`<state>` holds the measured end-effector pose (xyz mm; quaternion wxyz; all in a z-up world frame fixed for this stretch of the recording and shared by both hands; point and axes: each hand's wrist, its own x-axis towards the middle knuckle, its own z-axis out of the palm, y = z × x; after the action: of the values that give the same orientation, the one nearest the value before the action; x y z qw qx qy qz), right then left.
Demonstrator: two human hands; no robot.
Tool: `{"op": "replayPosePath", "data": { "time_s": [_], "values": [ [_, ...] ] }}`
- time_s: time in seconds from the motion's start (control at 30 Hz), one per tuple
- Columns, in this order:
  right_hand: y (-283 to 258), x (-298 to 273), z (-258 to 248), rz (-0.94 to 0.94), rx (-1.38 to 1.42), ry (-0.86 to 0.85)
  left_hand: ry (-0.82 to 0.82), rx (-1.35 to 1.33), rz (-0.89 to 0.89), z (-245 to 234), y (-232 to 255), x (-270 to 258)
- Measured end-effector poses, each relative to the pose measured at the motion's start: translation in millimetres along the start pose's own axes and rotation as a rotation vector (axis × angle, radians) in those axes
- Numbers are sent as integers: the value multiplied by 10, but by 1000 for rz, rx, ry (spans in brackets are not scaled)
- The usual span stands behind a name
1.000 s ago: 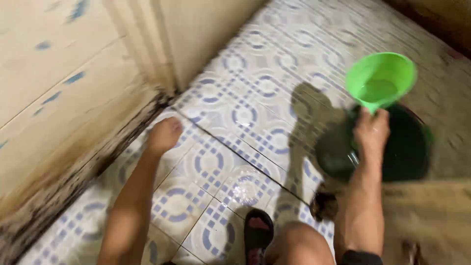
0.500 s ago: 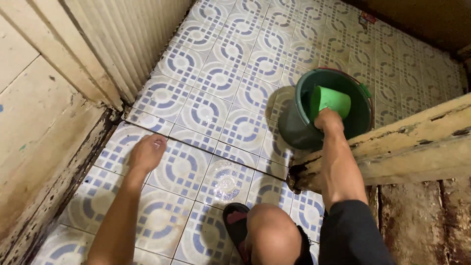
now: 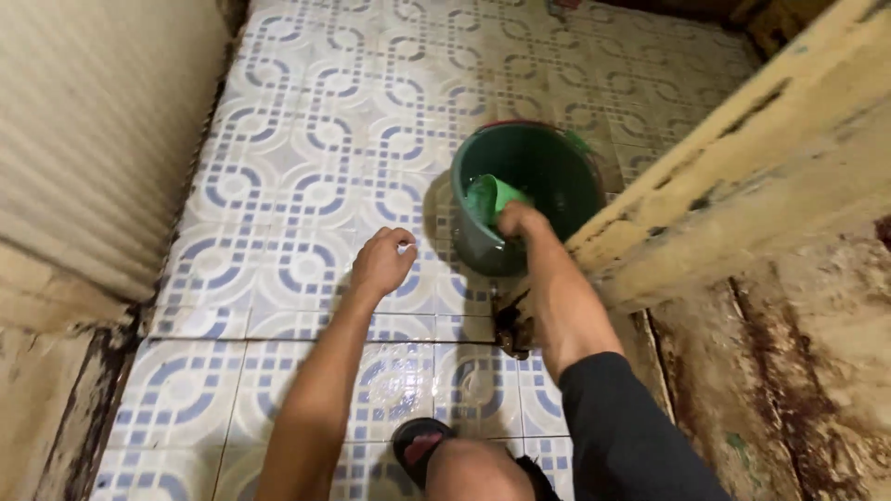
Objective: Scrubbing a squat toilet with a brush and rinsing it with water from a scoop
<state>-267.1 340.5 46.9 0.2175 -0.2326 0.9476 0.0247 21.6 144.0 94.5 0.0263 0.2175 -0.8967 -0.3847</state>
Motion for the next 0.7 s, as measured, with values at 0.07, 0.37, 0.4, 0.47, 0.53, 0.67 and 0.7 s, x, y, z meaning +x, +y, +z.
{"op": "replayPosePath", "data": {
  "time_s": [0.07, 0.37, 0.4, 0.47, 0.53, 0.67, 0.7],
  "values": [
    [-9, -73, 13, 21, 98, -7, -20, -18, 15, 104, 209, 91],
    [-197, -407, 96, 211, 1527, 367, 67, -135, 16, 72, 457, 132],
    [-214, -481, 19, 152, 1507, 425, 86, -132, 34, 7, 458, 118],
    [-137, -532, -142, 69, 1477, 460, 127, -134, 30, -114, 461, 105],
    [-25, -498, -274, -39, 1232, 514, 175, -147, 72, -252, 406, 40],
    [-91, -742, -618, -229, 1122, 510, 278, -143, -8, -474, 27, -36],
    [-235, -876, -745, -188, 1127, 476, 270, -110, -53, -611, -40, -151]
  ]
}}
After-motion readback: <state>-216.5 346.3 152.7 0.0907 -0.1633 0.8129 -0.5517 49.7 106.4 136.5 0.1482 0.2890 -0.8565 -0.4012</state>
